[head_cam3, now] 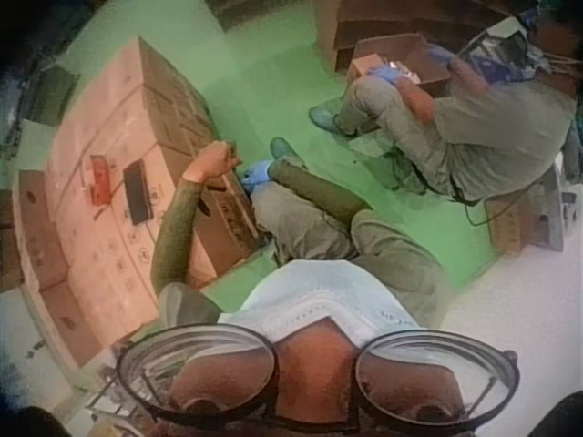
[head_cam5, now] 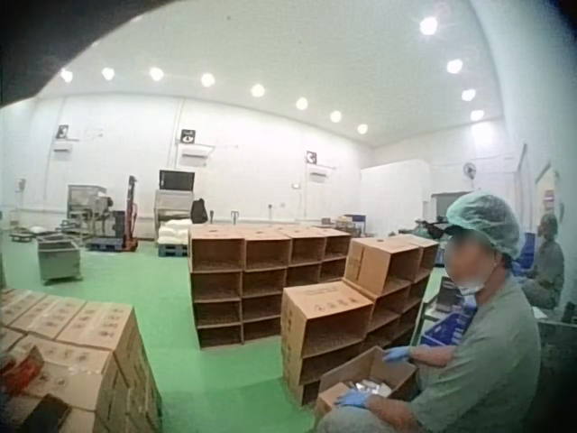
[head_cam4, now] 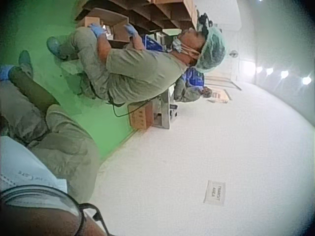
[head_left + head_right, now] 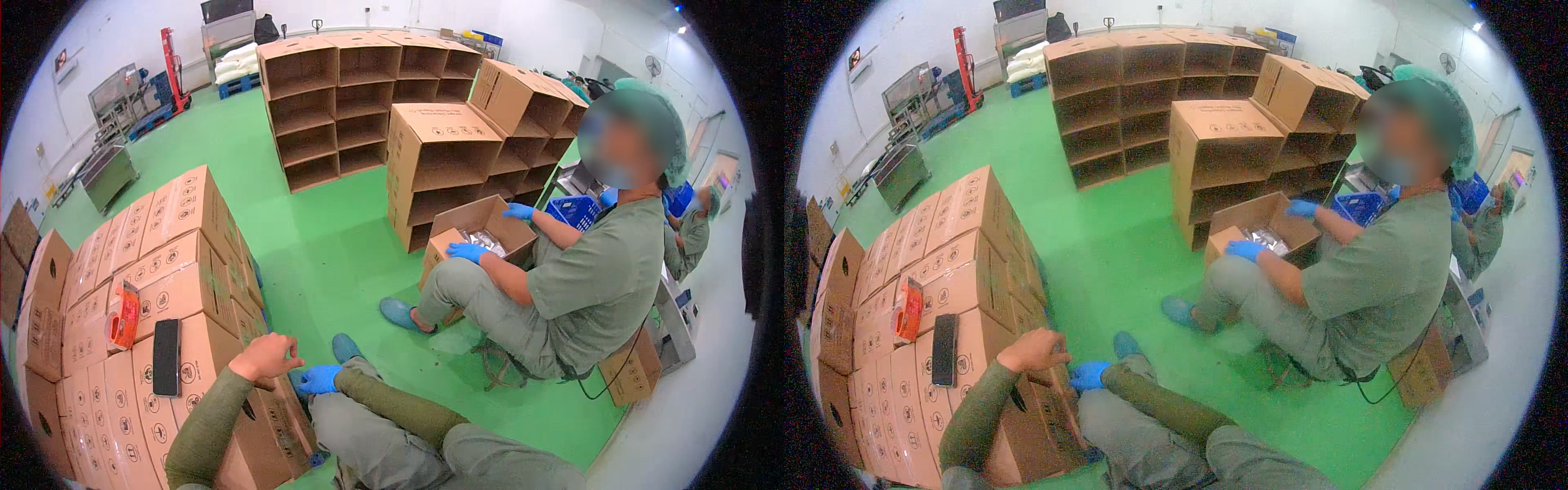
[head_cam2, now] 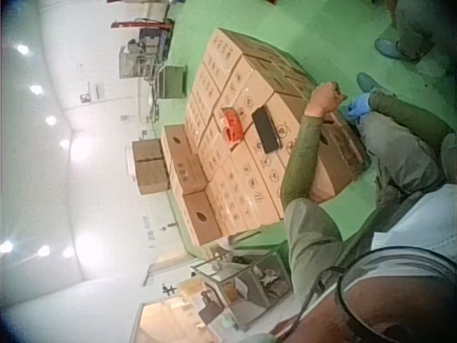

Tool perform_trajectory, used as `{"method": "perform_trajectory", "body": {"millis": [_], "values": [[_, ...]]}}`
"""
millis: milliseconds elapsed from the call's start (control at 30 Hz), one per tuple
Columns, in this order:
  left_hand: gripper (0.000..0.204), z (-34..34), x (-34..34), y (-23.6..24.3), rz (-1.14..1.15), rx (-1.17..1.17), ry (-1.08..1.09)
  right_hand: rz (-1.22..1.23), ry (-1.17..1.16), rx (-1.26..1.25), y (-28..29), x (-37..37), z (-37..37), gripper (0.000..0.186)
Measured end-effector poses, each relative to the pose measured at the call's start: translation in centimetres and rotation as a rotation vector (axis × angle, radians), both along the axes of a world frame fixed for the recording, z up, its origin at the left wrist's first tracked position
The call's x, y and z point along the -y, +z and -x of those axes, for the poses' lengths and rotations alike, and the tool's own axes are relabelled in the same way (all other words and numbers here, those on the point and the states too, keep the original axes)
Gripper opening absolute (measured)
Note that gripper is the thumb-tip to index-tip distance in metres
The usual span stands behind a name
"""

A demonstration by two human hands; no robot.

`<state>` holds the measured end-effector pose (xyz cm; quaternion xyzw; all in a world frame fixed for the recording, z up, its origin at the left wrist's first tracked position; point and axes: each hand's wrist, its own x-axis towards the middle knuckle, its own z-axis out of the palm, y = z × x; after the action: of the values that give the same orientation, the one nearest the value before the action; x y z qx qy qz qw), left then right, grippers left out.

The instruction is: Scanning items with a handheld device and packing small packets into cardboard boxes.

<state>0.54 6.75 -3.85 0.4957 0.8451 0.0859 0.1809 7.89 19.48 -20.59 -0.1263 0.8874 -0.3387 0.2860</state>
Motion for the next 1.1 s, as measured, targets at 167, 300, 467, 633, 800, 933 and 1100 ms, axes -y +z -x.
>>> {"method": "perform_trajectory", "body": {"millis": [167,300,467,633,800,933,1100], "values": [[0.035,0.1,0.3,-0.3,0.045,0.016,-0.008,0.049,-0.054,-0.03,-1.1,0.1,0.0,0.051],[0.029,0.0,0.0,0.2,0.025,0.026,-0.027,0.048,-0.029,-0.002,1.8,-0.5,-0.8,0.052],[0.033,0.2,-0.4,0.8,-0.031,0.131,-0.06,0.057,-0.027,-0.095,-0.4,0.4,0.0,0.05],[0.047,-1.0,-1.6,2.6,-0.034,0.236,0.008,0.011,-0.046,-0.051,-0.6,-0.1,-0.1,0.05],[0.054,-0.3,-0.1,0.8,-0.033,0.126,-0.104,0.023,-0.093,-0.141,-1.7,0.6,-0.3,0.048],[0.055,1.2,0.7,-0.3,-0.043,0.275,-0.127,0.052,-0.016,-0.115,-1.7,0.2,0.1,0.048],[0.05,0.6,-1.0,-1.0,-0.191,0.017,-0.095,-0.062,-0.157,-0.048,-4.1,-0.2,0.1,0.047]]}}
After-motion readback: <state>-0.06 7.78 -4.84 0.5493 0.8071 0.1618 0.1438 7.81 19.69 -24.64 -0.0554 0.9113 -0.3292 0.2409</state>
